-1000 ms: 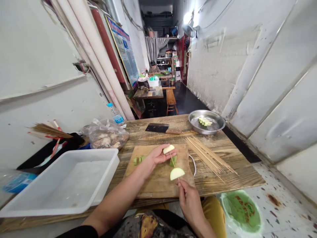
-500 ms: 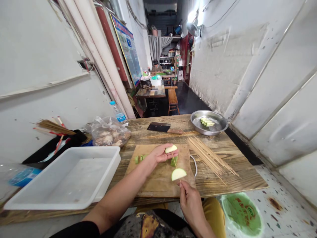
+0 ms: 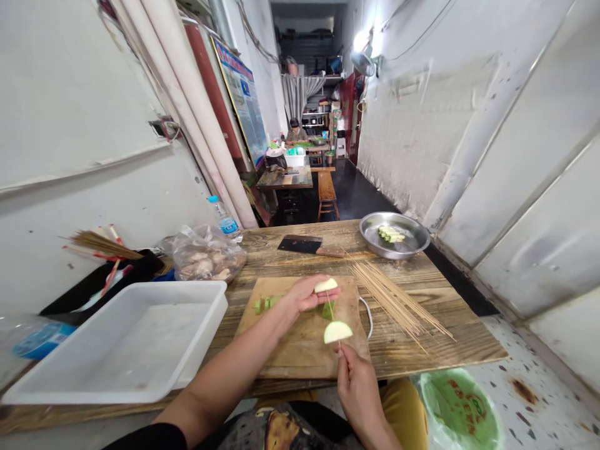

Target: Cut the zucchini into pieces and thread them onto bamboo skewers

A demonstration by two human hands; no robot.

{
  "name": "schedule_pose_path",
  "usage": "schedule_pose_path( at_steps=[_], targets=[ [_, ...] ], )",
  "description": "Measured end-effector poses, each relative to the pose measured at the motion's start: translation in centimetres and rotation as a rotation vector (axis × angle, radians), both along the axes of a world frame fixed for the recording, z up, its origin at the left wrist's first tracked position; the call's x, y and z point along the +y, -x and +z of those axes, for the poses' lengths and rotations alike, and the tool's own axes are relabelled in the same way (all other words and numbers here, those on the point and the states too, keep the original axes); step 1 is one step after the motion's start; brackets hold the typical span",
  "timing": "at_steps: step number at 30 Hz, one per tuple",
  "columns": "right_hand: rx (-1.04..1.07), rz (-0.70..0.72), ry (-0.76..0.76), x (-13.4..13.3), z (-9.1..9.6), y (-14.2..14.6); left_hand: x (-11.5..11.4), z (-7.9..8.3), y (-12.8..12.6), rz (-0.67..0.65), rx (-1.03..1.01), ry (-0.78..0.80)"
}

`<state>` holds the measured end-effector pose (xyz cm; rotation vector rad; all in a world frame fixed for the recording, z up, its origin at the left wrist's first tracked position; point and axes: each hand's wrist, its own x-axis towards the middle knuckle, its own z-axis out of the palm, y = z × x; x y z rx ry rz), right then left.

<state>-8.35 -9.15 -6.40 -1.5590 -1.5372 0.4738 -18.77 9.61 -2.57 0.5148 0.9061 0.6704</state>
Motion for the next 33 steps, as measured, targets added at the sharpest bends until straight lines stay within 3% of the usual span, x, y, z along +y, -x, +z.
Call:
schedule_pose_path(
  at_steps=[21,30,33],
  targets=[
    [-0.039,-0.087,-0.070,1.0,-0.8,0.7,-1.4,1.1,-0.9,-0.028,-0.056,0.002],
    [-0.155,-0.048,-0.265,2.5,-3.5,-0.1,-2.5,1.2,-1.8,0.156,-0.164,-0.097],
    [-0.163,-0.071,-0.273,2.7,-3.2,0.2,-2.3,1.1,-1.8,0.173,-0.179,-0.084]
  ],
)
